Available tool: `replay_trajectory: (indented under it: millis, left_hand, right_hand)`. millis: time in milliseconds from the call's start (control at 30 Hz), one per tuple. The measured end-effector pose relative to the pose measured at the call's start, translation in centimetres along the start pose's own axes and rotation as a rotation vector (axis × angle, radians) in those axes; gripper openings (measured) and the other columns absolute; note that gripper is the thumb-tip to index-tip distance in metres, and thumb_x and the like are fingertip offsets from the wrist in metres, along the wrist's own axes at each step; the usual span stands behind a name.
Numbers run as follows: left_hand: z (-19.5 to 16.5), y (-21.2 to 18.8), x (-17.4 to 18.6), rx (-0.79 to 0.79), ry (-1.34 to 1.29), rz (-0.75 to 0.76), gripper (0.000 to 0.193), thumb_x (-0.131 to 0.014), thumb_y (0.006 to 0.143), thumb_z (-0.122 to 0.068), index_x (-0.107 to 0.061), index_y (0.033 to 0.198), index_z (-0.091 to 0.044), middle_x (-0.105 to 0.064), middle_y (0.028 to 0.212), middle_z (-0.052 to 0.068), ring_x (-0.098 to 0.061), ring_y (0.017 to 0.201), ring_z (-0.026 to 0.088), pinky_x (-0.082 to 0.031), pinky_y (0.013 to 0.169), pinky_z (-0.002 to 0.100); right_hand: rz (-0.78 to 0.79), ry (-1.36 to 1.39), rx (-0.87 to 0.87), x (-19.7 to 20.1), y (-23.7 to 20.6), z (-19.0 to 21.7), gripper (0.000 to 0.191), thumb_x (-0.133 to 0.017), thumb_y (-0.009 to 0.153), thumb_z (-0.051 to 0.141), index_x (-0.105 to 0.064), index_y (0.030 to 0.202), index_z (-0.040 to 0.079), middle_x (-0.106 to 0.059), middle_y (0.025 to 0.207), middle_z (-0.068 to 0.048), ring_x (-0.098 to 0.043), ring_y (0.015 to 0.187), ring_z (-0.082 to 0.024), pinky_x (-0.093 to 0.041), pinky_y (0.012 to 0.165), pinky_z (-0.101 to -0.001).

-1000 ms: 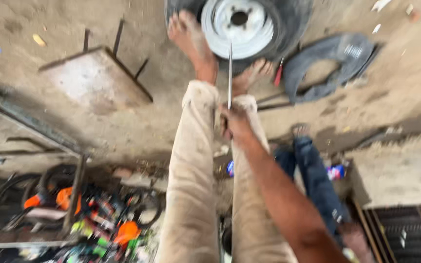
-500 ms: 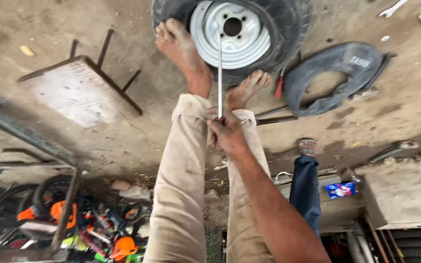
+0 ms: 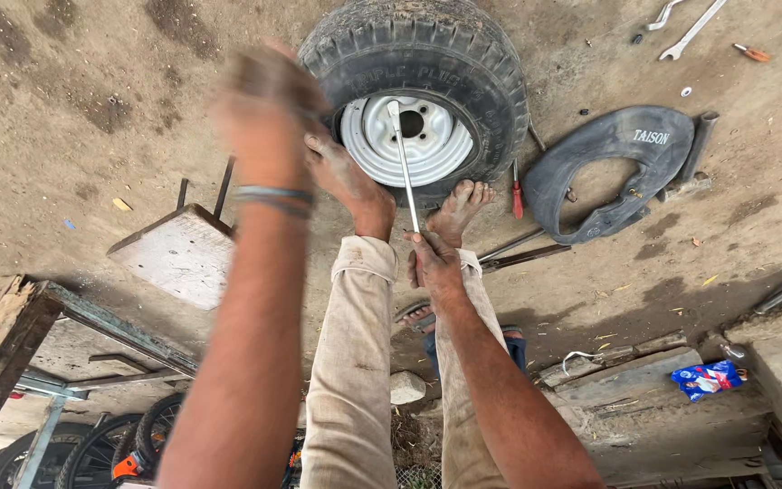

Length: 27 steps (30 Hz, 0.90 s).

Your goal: The person uses a tire lever to pry the tire bead off the rim, then uses pliers to remove a valve core. They connect an air hose to the valve stem and inflate the tire, checking the valve area with pliers afterward.

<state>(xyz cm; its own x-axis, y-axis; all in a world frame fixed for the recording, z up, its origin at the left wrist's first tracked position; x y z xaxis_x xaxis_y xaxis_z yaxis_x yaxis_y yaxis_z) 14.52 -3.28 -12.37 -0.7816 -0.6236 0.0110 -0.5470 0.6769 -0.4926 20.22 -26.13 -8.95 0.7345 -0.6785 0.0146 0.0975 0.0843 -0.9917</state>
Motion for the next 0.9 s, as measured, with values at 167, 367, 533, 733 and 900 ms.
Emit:
replay_trajectory:
  millis: [167, 367, 533, 733, 900]
  left_hand:
    - [2.9, -0.2, 0.3, 0.278, 1.745, 1.014, 0.057, -0.075, 0.087, -0.052, -0.067, 0.114, -0.003, -0.073, 0.101, 0.021, -0.069, 0.103, 0.035, -0.052, 0.097, 0.045]
    - [6.3, -0.4, 0.0, 0.845, 0.985, 0.581, 0.021, -0.059, 0.091, -0.015, -0.064, 0.104, 0.001, -0.075, 0.083, 0.02, -0.076, 0.067, 0.027, -0.065, 0.059, 0.041]
    - [5.7, 1.8, -0.8, 0.564, 0.965, 0.696, 0.015, -0.054, 0.092, -0.003, -0.062, 0.103, 0.004, -0.074, 0.082, 0.016, -0.077, 0.065, 0.021, -0.065, 0.057, 0.034]
    - [5.8, 1.2, -1.3, 0.021, 1.365, 0.745, 0.044, -0.064, 0.086, -0.01, -0.046, 0.121, 0.01, -0.075, 0.086, 0.023, -0.075, 0.075, 0.031, -0.062, 0.068, 0.04]
    - [4.9, 0.3, -2.8, 0.313, 1.607, 0.788, 0.069, -0.058, 0.087, -0.01, -0.019, 0.136, 0.019, -0.07, 0.097, 0.031, -0.077, 0.087, 0.038, -0.063, 0.075, 0.042]
  right_hand:
    - [-0.044, -0.024, 0.141, 0.4, 0.6, -1.1, 0.028, -0.066, 0.101, 0.031, -0.075, 0.104, 0.005, -0.047, 0.055, 0.004, -0.039, 0.042, -0.005, -0.03, 0.038, -0.0235]
    - [-0.029, -0.099, 0.147, 0.3, 4.4, -1.0, 0.034, -0.069, 0.098, 0.038, -0.074, 0.104, 0.005, -0.056, 0.061, 0.003, -0.048, 0.047, -0.006, -0.038, 0.043, -0.0235]
    - [-0.089, -0.22, 0.046, 0.8, 8.1, -1.3, 0.042, -0.073, 0.096, 0.046, -0.071, 0.102, 0.005, -0.064, 0.075, 0.004, -0.059, 0.063, -0.004, -0.049, 0.052, -0.0235]
    - [-0.013, -0.134, 0.128, 0.0, 9.1, -0.1, 0.037, -0.075, 0.097, 0.04, -0.077, 0.101, 0.004, -0.063, 0.075, 0.002, -0.053, 0.059, -0.007, -0.044, 0.05, -0.0257]
    - [0.197, -0.024, 0.041, -0.1, 3.0, 1.9, 0.032, -0.069, 0.096, 0.031, -0.076, 0.103, 0.001, -0.067, 0.069, -0.006, -0.061, 0.055, -0.013, -0.054, 0.051, -0.0298]
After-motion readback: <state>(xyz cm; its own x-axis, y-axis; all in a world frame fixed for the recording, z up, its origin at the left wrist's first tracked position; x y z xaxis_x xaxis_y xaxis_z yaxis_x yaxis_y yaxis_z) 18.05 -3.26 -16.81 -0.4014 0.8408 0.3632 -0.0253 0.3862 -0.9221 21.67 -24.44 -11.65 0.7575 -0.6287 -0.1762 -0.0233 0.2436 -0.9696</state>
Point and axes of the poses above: each hand's wrist, its own y-axis towards the middle knuckle, its own x-axis out of the back of the hand, z = x × y, the point moved 3 cm from there along y, towards the middle knuckle
